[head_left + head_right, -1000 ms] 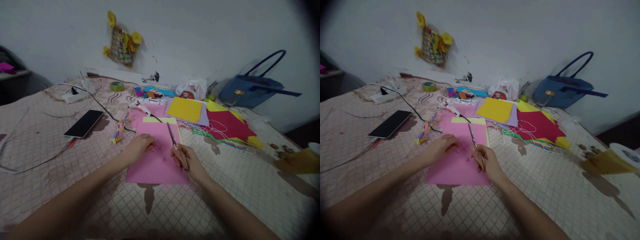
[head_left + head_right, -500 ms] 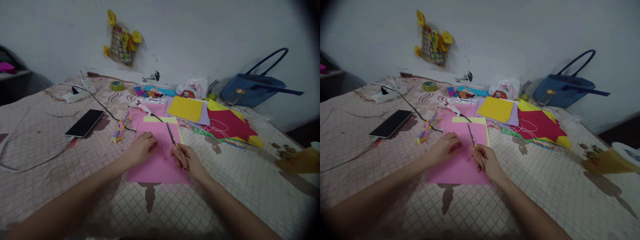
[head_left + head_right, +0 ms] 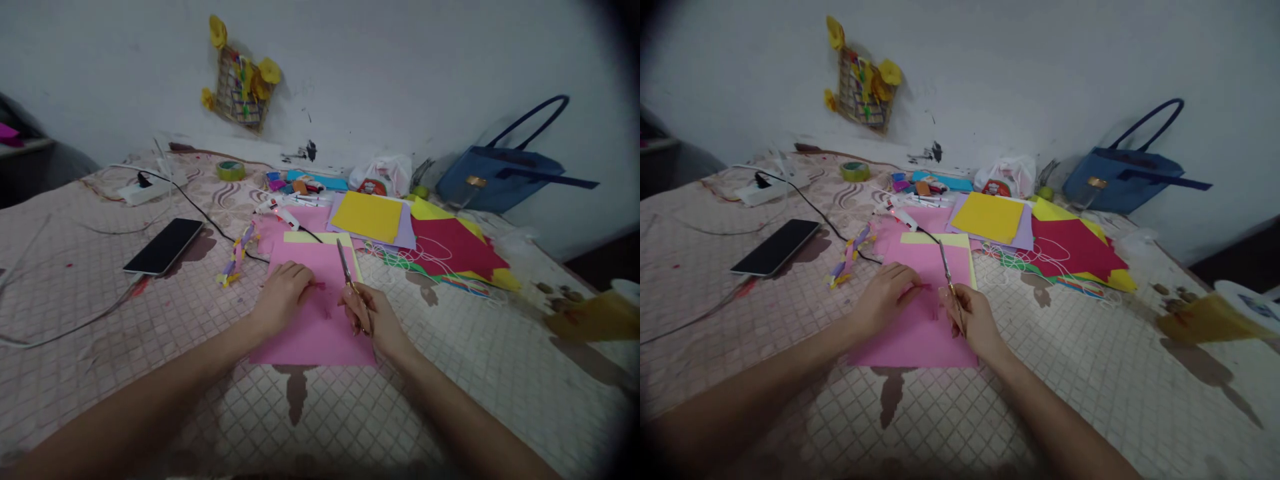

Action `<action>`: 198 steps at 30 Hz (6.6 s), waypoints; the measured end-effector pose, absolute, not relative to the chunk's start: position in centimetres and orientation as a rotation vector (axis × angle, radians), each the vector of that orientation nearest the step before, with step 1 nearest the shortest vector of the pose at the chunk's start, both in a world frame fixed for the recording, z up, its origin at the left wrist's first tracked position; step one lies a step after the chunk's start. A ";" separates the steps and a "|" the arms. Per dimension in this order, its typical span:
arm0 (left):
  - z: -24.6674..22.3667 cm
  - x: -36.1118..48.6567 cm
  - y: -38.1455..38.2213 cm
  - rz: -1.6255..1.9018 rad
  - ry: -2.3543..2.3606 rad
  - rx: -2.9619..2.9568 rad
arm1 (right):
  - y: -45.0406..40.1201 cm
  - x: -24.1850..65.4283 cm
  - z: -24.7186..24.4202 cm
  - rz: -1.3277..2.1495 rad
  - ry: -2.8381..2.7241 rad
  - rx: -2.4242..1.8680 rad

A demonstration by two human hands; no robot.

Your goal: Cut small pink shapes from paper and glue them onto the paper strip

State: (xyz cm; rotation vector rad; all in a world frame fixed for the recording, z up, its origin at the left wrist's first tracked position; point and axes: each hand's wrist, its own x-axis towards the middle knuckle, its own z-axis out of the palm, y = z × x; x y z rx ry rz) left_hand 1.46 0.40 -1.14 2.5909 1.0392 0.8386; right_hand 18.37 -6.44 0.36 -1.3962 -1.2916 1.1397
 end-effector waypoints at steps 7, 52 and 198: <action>-0.6 1.7 -0.5 0.865 0.972 2.161 | -5.8 18.7 -0.6 1.087 -1.261 -1.372; 0.0 2.0 -0.8 0.746 0.732 1.581 | -6.5 18.4 -1.2 1.106 -1.300 -1.280; 0.7 0.8 0.8 0.779 0.645 1.027 | -7.8 17.0 -0.8 1.314 -1.409 -1.374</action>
